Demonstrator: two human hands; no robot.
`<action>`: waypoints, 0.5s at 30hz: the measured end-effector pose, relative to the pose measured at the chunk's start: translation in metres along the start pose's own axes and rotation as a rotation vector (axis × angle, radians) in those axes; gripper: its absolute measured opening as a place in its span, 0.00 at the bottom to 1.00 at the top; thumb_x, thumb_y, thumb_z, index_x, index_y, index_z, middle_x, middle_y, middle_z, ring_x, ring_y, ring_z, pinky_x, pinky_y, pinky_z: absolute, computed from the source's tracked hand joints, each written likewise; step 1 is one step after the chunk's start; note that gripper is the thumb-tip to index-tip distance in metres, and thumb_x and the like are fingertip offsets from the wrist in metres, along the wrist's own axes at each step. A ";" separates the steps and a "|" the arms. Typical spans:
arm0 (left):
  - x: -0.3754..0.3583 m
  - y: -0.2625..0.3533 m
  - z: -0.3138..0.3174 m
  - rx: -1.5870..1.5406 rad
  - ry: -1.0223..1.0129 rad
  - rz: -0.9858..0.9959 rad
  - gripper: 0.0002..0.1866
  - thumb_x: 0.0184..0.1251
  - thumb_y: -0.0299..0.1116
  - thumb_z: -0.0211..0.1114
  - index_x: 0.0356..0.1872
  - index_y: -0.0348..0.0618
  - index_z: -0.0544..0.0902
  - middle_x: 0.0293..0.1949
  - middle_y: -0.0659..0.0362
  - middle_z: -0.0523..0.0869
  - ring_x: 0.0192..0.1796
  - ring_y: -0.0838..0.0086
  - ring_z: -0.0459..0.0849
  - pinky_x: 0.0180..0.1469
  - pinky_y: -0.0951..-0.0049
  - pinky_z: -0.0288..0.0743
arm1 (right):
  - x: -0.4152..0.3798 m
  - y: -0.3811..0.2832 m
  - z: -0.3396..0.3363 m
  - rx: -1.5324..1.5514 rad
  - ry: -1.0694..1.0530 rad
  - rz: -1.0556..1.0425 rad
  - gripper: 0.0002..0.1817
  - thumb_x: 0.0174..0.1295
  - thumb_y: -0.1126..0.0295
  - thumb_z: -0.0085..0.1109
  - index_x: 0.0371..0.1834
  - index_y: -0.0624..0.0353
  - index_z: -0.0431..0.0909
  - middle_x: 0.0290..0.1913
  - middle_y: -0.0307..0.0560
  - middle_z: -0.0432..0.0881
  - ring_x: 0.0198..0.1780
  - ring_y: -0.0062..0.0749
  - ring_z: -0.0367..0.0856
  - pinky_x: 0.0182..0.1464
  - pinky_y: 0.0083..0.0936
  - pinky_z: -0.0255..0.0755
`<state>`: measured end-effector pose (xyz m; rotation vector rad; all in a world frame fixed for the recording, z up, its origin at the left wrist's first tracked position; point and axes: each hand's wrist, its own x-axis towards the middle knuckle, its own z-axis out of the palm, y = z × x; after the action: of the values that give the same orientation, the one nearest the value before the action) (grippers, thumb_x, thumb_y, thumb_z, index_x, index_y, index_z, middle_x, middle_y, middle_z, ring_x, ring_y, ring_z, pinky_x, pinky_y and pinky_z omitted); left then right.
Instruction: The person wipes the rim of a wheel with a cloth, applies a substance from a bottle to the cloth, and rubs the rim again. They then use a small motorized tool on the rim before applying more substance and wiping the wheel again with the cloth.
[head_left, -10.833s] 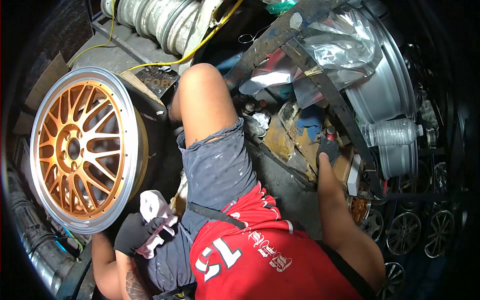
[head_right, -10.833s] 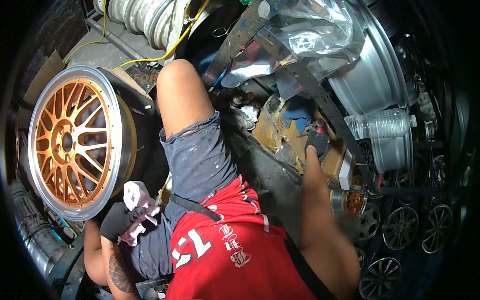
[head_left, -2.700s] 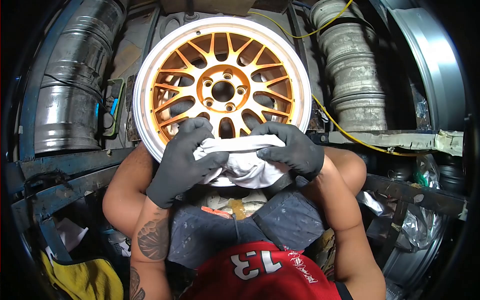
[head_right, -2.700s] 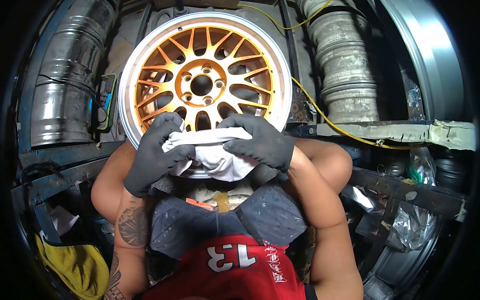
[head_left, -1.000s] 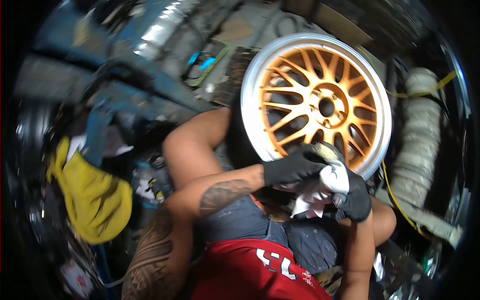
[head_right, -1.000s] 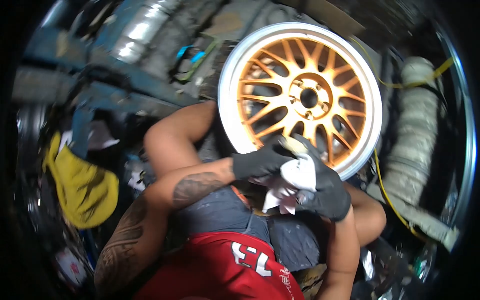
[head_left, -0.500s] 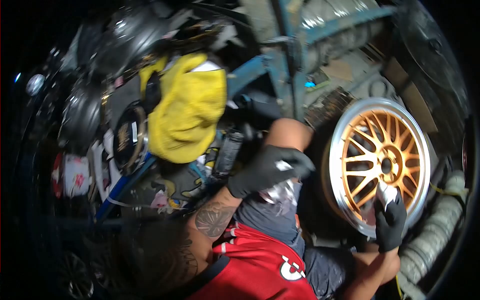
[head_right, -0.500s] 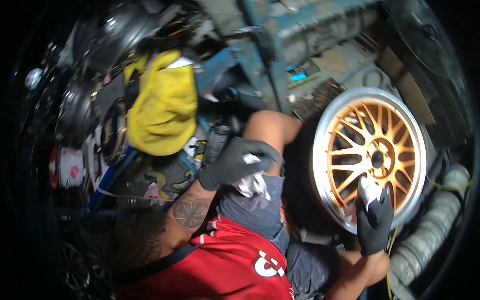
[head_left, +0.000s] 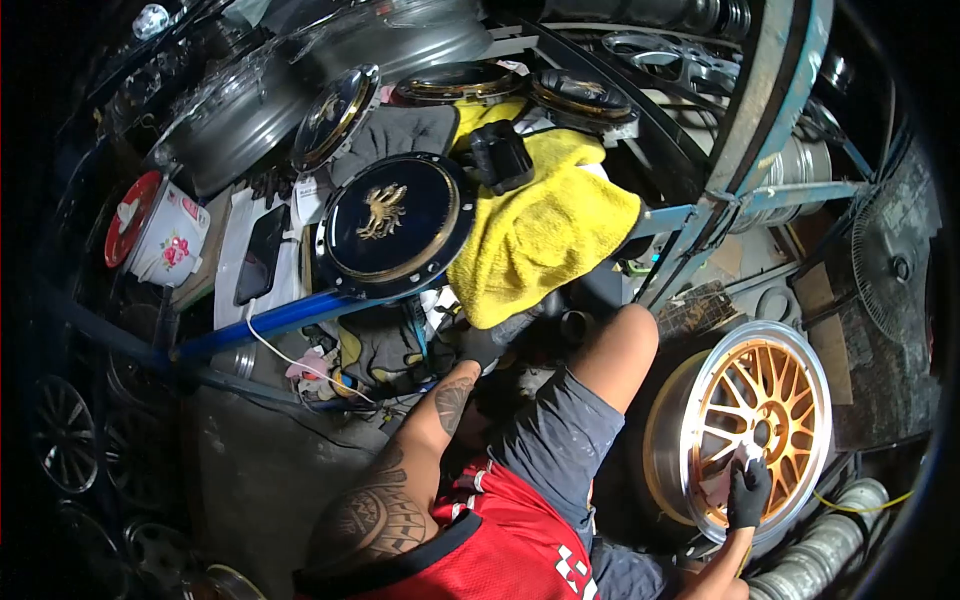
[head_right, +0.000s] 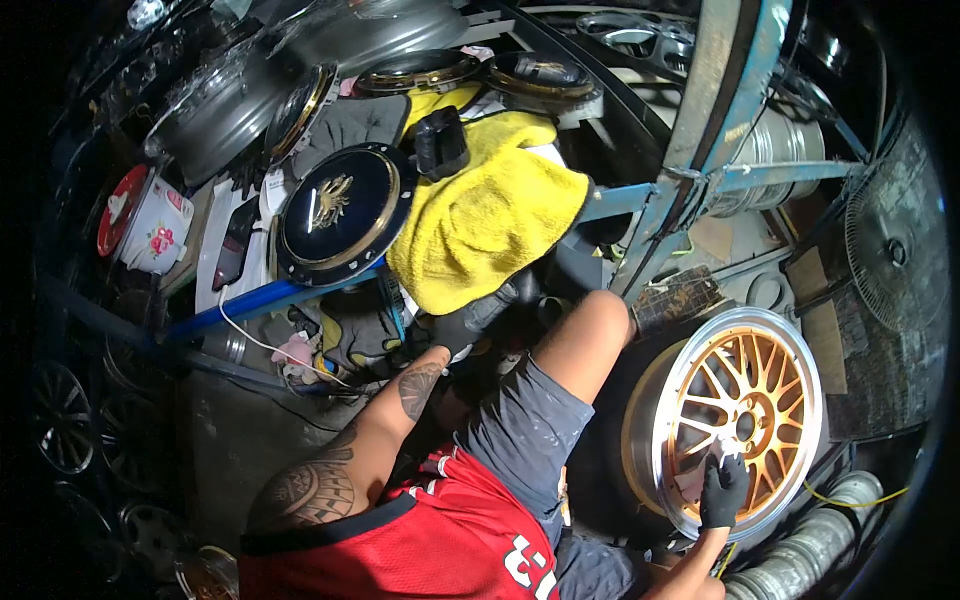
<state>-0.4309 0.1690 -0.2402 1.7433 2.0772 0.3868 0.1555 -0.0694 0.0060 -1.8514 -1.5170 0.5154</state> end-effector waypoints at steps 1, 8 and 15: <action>0.002 0.004 -0.005 0.043 -0.020 -0.008 0.49 0.44 0.58 0.78 0.68 0.44 0.73 0.66 0.44 0.76 0.69 0.48 0.73 0.70 0.51 0.67 | -0.002 0.008 0.004 0.003 -0.010 0.035 0.16 0.66 0.78 0.61 0.56 0.70 0.80 0.51 0.52 0.85 0.54 0.37 0.83 0.57 0.28 0.74; -0.017 0.037 -0.071 0.150 0.015 0.007 0.38 0.46 0.55 0.78 0.57 0.44 0.81 0.52 0.48 0.85 0.55 0.54 0.83 0.58 0.57 0.77 | -0.014 0.030 0.007 -0.035 -0.018 0.138 0.16 0.63 0.80 0.63 0.54 0.70 0.79 0.49 0.51 0.84 0.50 0.35 0.83 0.54 0.27 0.74; -0.053 0.070 -0.129 -0.342 0.099 0.055 0.31 0.52 0.51 0.76 0.55 0.44 0.82 0.49 0.51 0.86 0.52 0.61 0.85 0.55 0.61 0.78 | -0.019 0.050 0.009 -0.045 0.002 0.150 0.16 0.63 0.77 0.63 0.54 0.70 0.79 0.50 0.56 0.85 0.51 0.45 0.83 0.55 0.33 0.74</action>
<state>-0.4227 0.1355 -0.0875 1.6041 1.8946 0.8075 0.1798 -0.0899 -0.0376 -2.0109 -1.4056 0.5524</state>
